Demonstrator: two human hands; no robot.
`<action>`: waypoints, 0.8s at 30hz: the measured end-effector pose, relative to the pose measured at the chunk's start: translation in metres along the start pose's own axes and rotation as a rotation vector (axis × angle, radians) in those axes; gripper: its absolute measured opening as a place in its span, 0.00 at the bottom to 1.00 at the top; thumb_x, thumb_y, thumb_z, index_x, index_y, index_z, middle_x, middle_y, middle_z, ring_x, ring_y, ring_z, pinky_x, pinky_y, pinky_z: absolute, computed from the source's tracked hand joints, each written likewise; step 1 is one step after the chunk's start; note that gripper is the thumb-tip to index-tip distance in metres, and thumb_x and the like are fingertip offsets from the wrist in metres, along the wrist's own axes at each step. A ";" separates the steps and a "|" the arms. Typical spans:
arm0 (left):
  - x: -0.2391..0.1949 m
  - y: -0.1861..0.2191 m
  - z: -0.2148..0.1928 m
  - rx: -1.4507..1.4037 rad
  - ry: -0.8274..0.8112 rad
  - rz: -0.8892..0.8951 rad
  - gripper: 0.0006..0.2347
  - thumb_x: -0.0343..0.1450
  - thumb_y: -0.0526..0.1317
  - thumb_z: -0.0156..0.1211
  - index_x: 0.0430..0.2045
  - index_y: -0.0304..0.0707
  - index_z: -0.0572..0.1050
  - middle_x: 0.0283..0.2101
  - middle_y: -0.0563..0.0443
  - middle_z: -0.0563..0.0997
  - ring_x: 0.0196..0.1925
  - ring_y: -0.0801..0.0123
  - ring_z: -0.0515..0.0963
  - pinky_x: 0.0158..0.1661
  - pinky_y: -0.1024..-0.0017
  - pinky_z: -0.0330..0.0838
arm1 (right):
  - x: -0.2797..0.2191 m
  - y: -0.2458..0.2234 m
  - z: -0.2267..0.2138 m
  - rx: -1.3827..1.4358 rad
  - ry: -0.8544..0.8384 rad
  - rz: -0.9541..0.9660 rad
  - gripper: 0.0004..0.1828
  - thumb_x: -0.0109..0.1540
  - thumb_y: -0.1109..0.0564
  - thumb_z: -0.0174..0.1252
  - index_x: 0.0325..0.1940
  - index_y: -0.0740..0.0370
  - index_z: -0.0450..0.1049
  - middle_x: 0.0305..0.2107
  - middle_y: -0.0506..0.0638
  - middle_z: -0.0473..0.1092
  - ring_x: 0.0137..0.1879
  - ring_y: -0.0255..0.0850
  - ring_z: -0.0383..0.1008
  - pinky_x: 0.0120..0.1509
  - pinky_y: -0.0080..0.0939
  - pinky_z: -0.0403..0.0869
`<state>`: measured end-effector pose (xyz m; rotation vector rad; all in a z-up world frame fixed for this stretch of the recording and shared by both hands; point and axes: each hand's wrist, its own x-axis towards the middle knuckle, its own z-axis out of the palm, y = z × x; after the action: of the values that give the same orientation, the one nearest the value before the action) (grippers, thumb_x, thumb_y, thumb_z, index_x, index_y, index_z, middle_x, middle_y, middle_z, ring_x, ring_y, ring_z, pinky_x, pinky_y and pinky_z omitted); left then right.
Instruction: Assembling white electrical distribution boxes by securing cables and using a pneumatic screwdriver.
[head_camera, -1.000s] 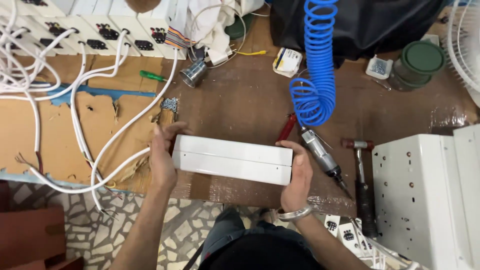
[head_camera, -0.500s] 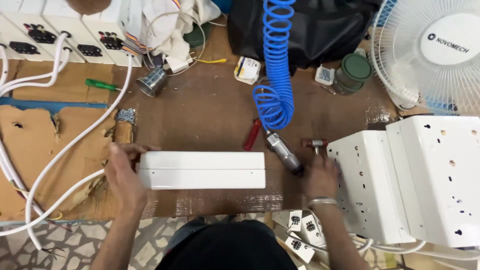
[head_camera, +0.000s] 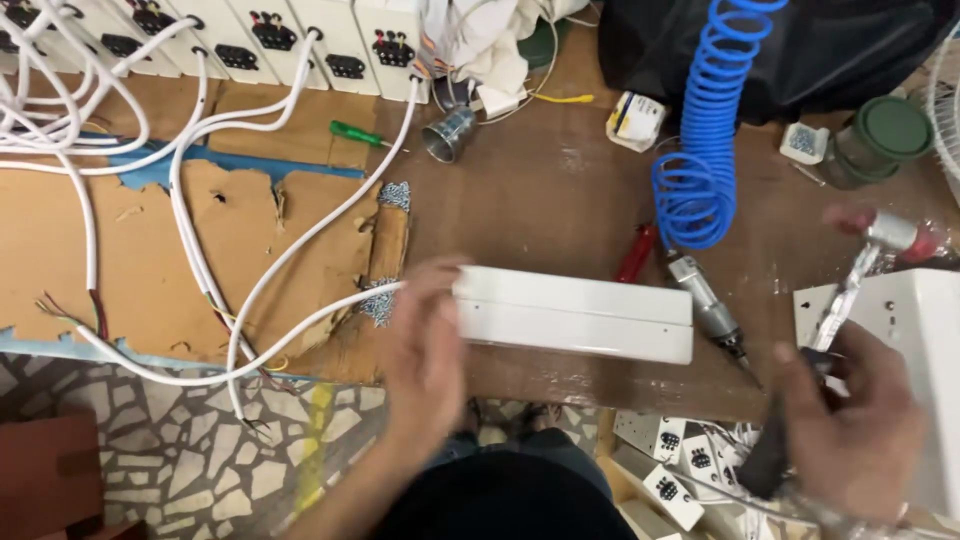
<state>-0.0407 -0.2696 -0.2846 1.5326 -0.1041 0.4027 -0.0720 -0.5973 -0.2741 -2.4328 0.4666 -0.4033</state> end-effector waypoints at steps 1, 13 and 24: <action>-0.008 0.020 0.002 -0.036 -0.164 -0.052 0.13 0.78 0.39 0.51 0.54 0.30 0.70 0.57 0.39 0.76 0.61 0.61 0.75 0.62 0.62 0.70 | -0.027 -0.059 -0.012 0.206 0.055 0.006 0.26 0.61 0.54 0.66 0.60 0.67 0.72 0.46 0.60 0.73 0.43 0.44 0.76 0.46 0.41 0.77; -0.065 -0.024 -0.115 0.372 -0.050 -0.419 0.09 0.73 0.41 0.57 0.42 0.38 0.78 0.18 0.63 0.68 0.21 0.83 0.65 0.21 0.78 0.60 | 0.001 -0.137 0.121 -0.261 -0.294 -1.013 0.58 0.41 0.29 0.72 0.65 0.64 0.65 0.50 0.63 0.72 0.52 0.58 0.74 0.56 0.56 0.74; -0.079 -0.050 -0.087 -0.226 0.003 -0.659 0.12 0.78 0.44 0.50 0.36 0.32 0.76 0.16 0.59 0.68 0.16 0.79 0.66 0.20 0.77 0.63 | 0.004 -0.145 0.136 -0.312 -0.522 -0.785 0.51 0.42 0.29 0.73 0.59 0.63 0.71 0.51 0.59 0.74 0.50 0.54 0.78 0.50 0.52 0.77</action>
<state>-0.1144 -0.1985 -0.3612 1.2563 0.3423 -0.1305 0.0179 -0.4209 -0.2862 -2.8066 -0.7194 0.0169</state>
